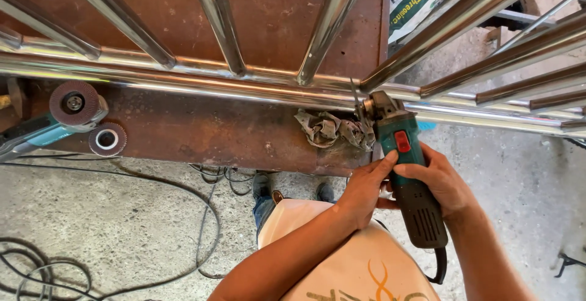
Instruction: Grinding the welds and joints of a stainless steel metal gate using an angle grinder.
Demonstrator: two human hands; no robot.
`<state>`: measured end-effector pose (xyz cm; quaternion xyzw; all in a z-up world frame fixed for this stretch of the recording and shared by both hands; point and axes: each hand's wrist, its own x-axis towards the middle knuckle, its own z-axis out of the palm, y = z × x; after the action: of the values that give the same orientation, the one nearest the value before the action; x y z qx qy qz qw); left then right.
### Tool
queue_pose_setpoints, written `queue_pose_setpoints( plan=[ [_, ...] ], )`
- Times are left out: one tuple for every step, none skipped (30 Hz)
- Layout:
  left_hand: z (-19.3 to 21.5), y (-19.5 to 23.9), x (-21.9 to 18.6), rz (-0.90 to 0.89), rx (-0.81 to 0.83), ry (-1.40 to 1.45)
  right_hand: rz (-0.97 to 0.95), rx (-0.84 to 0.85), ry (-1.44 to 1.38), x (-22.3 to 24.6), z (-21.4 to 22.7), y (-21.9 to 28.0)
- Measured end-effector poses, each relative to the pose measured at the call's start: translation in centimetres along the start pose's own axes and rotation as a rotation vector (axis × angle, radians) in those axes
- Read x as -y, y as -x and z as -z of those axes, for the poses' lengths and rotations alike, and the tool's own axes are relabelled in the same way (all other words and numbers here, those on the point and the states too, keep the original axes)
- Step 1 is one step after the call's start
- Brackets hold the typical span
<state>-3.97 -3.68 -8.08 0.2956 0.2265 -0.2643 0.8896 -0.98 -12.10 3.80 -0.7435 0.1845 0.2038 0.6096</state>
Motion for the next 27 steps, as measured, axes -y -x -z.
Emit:
queue_pose_setpoints(
  plan=[
    [0.0, 0.1, 0.0, 0.011, 0.02, -0.007, -0.006, -0.013, 0.06, 0.3, -0.3, 0.2],
    [0.0, 0.2, 0.1, 0.022, 0.039, -0.014, -0.013, -0.025, 0.12, 0.7, -0.7, 0.4],
    [0.2, 0.1, 0.4, 0.021, 0.041, -0.016, -0.011, -0.026, 0.119, -0.1, -0.1, -0.1],
    [0.4, 0.0, 0.8, 0.029, 0.037, -0.016, 0.015, -0.023, 0.142, -0.9, 0.5, -0.6],
    [0.7, 0.0, 1.1, 0.037, 0.031, -0.015, 0.039, -0.018, 0.165, -1.7, 1.1, -1.1],
    [0.5, 0.0, 0.8, 0.038, 0.03, -0.017, 0.038, -0.018, 0.163, -2.2, 1.6, -1.6],
    [0.4, 0.1, 0.4, 0.029, 0.021, -0.022, 0.049, -0.02, 0.159, -2.8, 2.1, -2.0],
    [0.3, 0.1, 0.1, 0.02, 0.013, -0.027, 0.061, -0.023, 0.155, -3.4, 2.6, -2.5],
    [0.4, 0.1, 0.2, 0.021, 0.011, -0.031, 0.06, -0.024, 0.152, -3.0, 2.2, -2.2],
    [0.4, 0.0, 0.4, 0.024, -0.004, -0.015, 0.056, -0.021, 0.146, -2.5, 1.8, -1.9],
    [0.5, 0.0, 0.6, 0.027, -0.018, 0.002, 0.052, -0.021, 0.143, -2.0, 1.5, -1.6],
    [0.7, 0.0, 0.8, 0.03, -0.018, 0.0, 0.051, -0.023, 0.141, -1.9, 1.3, -1.4],
    [0.8, 0.0, 1.0, 0.037, -0.019, 0.001, 0.019, -0.014, 0.15, -1.7, 1.2, -1.4],
    [1.0, 0.0, 1.1, 0.043, -0.02, 0.002, -0.013, -0.006, 0.159, -1.5, 1.0, -1.3],
    [0.7, -0.1, 1.1, 0.045, -0.023, 0.004, -0.017, -0.004, 0.16, -1.8, 1.4, -1.5],
    [0.6, -0.1, 1.1, 0.043, -0.012, 0.001, -0.014, -0.012, 0.188, -2.0, 1.8, -1.7],
    [0.4, -0.1, 1.1, 0.041, -0.001, -0.001, -0.012, -0.02, 0.216, -2.4, 2.2, -1.9],
    [0.3, 0.2, 0.9, 0.044, -0.005, 0.002, -0.016, -0.018, 0.217, -3.1, 2.7, -2.4],
    [0.1, 0.4, 0.6, 0.045, 0.001, 0.005, -0.006, -0.016, 0.217, -3.8, 3.3, -2.9],
    [-0.2, 0.7, 0.4, 0.047, 0.007, 0.008, 0.004, -0.015, 0.217, -4.5, 3.9, -3.3],
    [0.0, 0.6, 0.6, 0.047, 0.005, 0.006, 0.004, -0.013, 0.215, -4.5, 3.8, -3.3],
    [0.2, 0.6, 0.9, 0.038, 0.005, 0.009, 0.003, -0.007, 0.197, -4.5, 3.7, -3.3],
    [0.4, 0.6, 1.2, 0.032, 0.005, 0.011, -0.001, -0.002, 0.179, -4.6, 3.6, -3.3],
    [0.4, 0.6, 1.4, 0.035, 0.003, 0.009, -0.004, -0.002, 0.176, -4.7, 3.8, -3.4],
    [0.4, 0.5, 1.5, 0.028, 0.008, 0.011, -0.017, -0.002, 0.206, -4.8, 4.0, -3.5],
    [0.3, 0.5, 1.7, 0.021, 0.014, 0.013, -0.03, -0.003, 0.237, -4.9, 4.3, -3.6],
    [0.3, 0.4, 1.8, 0.019, 0.011, 0.011, -0.029, 0.0, 0.235, -5.2, 4.6, -3.9]
  ],
)
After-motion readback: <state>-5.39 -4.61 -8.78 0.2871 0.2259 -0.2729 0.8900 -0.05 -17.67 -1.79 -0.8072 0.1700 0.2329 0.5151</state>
